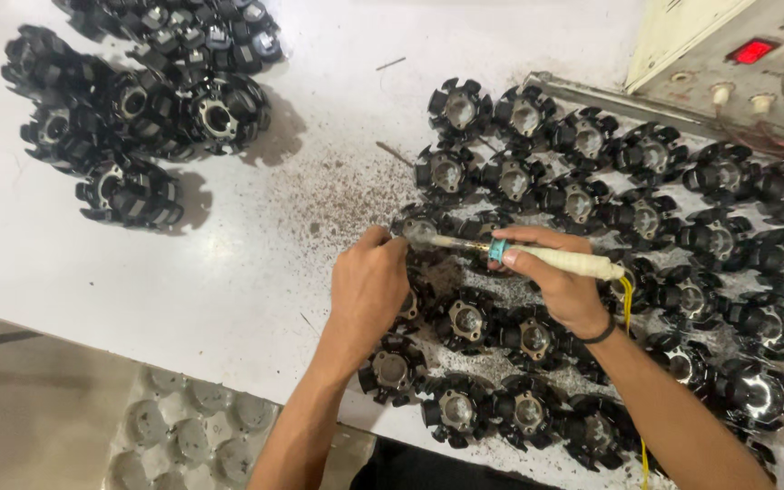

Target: The person arranges black plastic impeller rotors into a grid on a workbench, then uses a heated soldering-iron-style tool to press into the center hub of each rotor one at a time, working through the rows and occasionally repositioning parts.

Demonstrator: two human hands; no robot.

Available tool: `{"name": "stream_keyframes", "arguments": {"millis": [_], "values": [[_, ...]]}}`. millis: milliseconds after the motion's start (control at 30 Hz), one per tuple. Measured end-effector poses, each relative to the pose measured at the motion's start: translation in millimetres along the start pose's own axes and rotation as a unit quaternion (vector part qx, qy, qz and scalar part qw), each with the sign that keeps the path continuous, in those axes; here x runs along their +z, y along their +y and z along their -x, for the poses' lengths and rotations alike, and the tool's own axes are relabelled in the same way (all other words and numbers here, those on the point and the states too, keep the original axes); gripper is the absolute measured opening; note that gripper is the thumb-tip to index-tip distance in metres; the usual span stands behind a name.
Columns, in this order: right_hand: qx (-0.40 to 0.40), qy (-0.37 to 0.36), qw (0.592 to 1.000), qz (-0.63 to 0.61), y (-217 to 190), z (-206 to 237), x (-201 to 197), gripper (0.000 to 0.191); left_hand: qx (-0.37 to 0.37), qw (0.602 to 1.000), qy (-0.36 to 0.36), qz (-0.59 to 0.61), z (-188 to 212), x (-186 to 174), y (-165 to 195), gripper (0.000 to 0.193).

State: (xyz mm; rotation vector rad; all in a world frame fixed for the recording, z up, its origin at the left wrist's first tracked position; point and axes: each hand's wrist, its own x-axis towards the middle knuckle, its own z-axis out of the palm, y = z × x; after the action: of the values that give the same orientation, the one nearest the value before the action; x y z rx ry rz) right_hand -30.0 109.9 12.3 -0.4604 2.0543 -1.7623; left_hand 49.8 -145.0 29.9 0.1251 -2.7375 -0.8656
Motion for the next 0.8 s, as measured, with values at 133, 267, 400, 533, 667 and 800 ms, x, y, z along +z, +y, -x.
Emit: {"name": "stream_keyframes", "arguments": {"millis": [133, 267, 400, 533, 667, 800], "values": [[-0.004, 0.018, 1.000, -0.003, 3, -2, 1, 0.029, 0.011, 1.000, 0.023, -0.013, 3, 2, -1, 0.007], [-0.047, -0.003, 0.998, 0.035, 5, -4, 2, 0.027, 0.002, 0.999, 0.037, -0.025, 4, 5, 1, 0.007], [-0.017, 0.012, 0.999, -0.026, 6, -5, 1, 0.030, -0.004, 0.999, 0.036, -0.028, 4, 7, -1, 0.007], [-0.035, 0.001, 0.999, 0.026, 8, -5, 3, 0.029, 0.009, 0.998, 0.067, -0.001, 6, 12, -7, 0.009], [-0.028, -0.020, 0.999, -0.012, 2, -5, 1, 0.030, 0.015, 0.998, 0.066, -0.012, -1, 14, -5, 0.007], [-0.096, -0.013, 0.993, -0.066, -16, -12, -20, 0.028, 0.038, 0.999, 0.013, -0.034, -6, -24, 17, 0.007]]}}
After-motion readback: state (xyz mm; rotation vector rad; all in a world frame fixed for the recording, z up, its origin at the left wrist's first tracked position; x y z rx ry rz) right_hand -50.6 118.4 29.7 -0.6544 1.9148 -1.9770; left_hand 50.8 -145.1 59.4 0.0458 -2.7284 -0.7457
